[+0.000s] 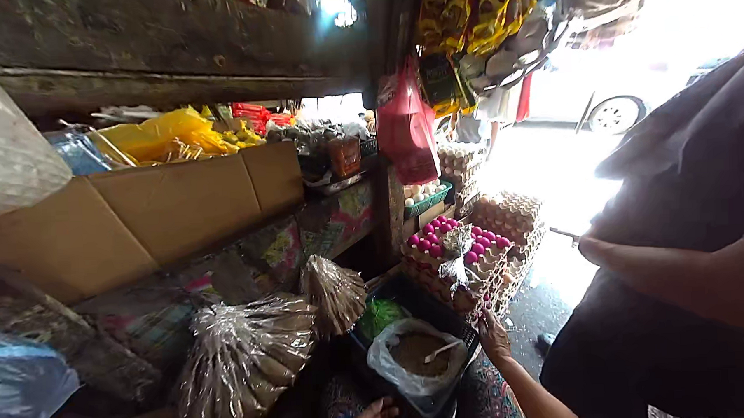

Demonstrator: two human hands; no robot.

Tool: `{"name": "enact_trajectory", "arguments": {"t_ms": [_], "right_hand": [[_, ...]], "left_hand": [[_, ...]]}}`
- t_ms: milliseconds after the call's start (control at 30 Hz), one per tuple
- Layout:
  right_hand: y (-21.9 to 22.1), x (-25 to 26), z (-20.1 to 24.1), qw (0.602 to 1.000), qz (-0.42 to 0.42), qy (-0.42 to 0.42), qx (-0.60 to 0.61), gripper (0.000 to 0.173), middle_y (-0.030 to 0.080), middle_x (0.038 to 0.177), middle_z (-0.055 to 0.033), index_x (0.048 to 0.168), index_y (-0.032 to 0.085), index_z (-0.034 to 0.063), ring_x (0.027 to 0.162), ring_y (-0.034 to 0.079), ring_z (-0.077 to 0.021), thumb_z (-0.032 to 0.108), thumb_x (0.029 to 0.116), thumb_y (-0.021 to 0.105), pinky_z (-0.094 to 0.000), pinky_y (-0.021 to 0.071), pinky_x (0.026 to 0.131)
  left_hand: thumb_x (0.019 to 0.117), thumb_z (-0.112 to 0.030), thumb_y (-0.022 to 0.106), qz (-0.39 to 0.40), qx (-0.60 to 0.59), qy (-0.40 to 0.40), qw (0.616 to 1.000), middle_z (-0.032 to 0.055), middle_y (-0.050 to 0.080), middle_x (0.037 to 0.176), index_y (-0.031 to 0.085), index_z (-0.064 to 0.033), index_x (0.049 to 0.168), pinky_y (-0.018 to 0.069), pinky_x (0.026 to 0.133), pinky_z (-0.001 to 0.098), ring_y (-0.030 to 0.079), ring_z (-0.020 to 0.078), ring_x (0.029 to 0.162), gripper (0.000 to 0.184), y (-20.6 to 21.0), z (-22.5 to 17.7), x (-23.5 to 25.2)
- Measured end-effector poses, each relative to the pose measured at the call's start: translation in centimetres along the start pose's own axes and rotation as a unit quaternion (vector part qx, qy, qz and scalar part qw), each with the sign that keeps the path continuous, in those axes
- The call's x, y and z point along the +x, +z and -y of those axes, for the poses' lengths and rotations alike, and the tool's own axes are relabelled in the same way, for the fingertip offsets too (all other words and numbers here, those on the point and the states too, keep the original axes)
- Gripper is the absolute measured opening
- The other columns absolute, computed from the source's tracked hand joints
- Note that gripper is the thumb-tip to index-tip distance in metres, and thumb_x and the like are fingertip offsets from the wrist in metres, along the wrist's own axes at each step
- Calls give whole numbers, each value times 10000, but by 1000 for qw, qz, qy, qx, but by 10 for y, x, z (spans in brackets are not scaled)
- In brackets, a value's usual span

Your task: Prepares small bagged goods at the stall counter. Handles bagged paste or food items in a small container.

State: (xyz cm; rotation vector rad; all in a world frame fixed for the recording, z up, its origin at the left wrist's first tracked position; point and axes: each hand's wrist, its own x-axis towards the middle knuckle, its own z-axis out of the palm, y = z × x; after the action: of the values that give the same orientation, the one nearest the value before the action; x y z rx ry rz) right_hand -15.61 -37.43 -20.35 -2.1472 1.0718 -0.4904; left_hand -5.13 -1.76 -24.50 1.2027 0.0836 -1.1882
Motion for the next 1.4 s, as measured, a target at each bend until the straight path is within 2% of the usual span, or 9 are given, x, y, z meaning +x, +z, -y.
{"name": "enact_trajectory", "arguments": {"t_ms": [100, 133, 200, 300, 400, 533, 767, 1067, 1400], "right_hand": [[18, -4, 13, 998, 17, 27, 46, 505, 420, 1575, -260, 1554, 368, -29, 1474, 404, -392, 239, 1131, 307, -525, 282, 1230], [26, -6, 14, 999, 18, 28, 42, 503, 439, 1563, -258, 1544, 393, -26, 1466, 415, -393, 245, 1131, 296, -536, 288, 1225], [39, -11, 16, 999, 24, 21, 18, 471, 480, 1529, -262, 1509, 451, -27, 1452, 431, -397, 207, 1121, 324, -536, 284, 1222], [51, -12, 12, 1000, 10, 11, -3, 454, 468, 1536, -269, 1510, 445, -42, 1464, 413, -399, 129, 1090, 419, -522, 249, 1238], [55, -15, 4, 1000, -15, 6, -8, 478, 421, 1569, -267, 1520, 427, -36, 1483, 384, -394, 43, 1048, 437, -514, 244, 1246], [65, -13, -3, 999, -49, -1, 4, 494, 345, 1599, -306, 1537, 362, -82, 1507, 334, -418, 56, 1066, 418, -488, 242, 1255], [67, -14, -5, 998, -59, -4, 14, 508, 329, 1611, -299, 1544, 347, -82, 1506, 334, -423, 47, 1057, 407, -505, 251, 1247], [70, -14, -8, 996, -77, -28, 19, 470, 377, 1584, -301, 1494, 445, -76, 1477, 376, -444, 9, 1032, 420, -532, 290, 1224], [71, -14, -10, 997, -70, -21, 19, 484, 371, 1586, -303, 1485, 453, -85, 1482, 366, -445, -16, 1006, 440, -532, 282, 1227]], "left_hand": [[1123, -276, 329, -19, -8, -11, 1000, 87, 687, 1139, 528, -64, 1358, 571, 861, 393, 696, 206, 946, 375, 6, -4, -2], [1122, -275, 333, -21, -10, -13, 1000, 89, 687, 1139, 531, -63, 1359, 571, 862, 395, 697, 208, 947, 375, 6, -4, -2], [1123, -279, 328, -13, -13, -15, 1000, 88, 684, 1156, 524, -68, 1375, 570, 876, 397, 696, 206, 965, 382, 3, -3, -1], [1126, -283, 317, -7, -27, -18, 999, 83, 686, 1166, 517, -81, 1386, 568, 882, 396, 697, 205, 974, 385, -1, -6, 1], [1126, -291, 310, -9, -40, -20, 999, 95, 686, 1173, 522, -81, 1387, 570, 878, 407, 699, 217, 976, 397, -3, -6, 2], [1123, -318, 326, -15, -62, -43, 997, 95, 692, 1171, 546, -95, 1370, 569, 882, 415, 701, 226, 985, 399, -6, -7, 10], [1124, -324, 323, -8, -70, -62, 996, 94, 695, 1155, 550, -101, 1367, 573, 869, 410, 703, 227, 966, 400, -7, -10, 16], [1126, -341, 297, -5, -70, -66, 995, 103, 691, 1203, 527, -108, 1406, 569, 890, 413, 701, 232, 1001, 431, -10, -11, 22], [1124, -341, 306, -9, -55, -66, 996, 103, 684, 1216, 517, -109, 1422, 566, 893, 419, 698, 234, 1003, 433, -7, -11, 19]]}}
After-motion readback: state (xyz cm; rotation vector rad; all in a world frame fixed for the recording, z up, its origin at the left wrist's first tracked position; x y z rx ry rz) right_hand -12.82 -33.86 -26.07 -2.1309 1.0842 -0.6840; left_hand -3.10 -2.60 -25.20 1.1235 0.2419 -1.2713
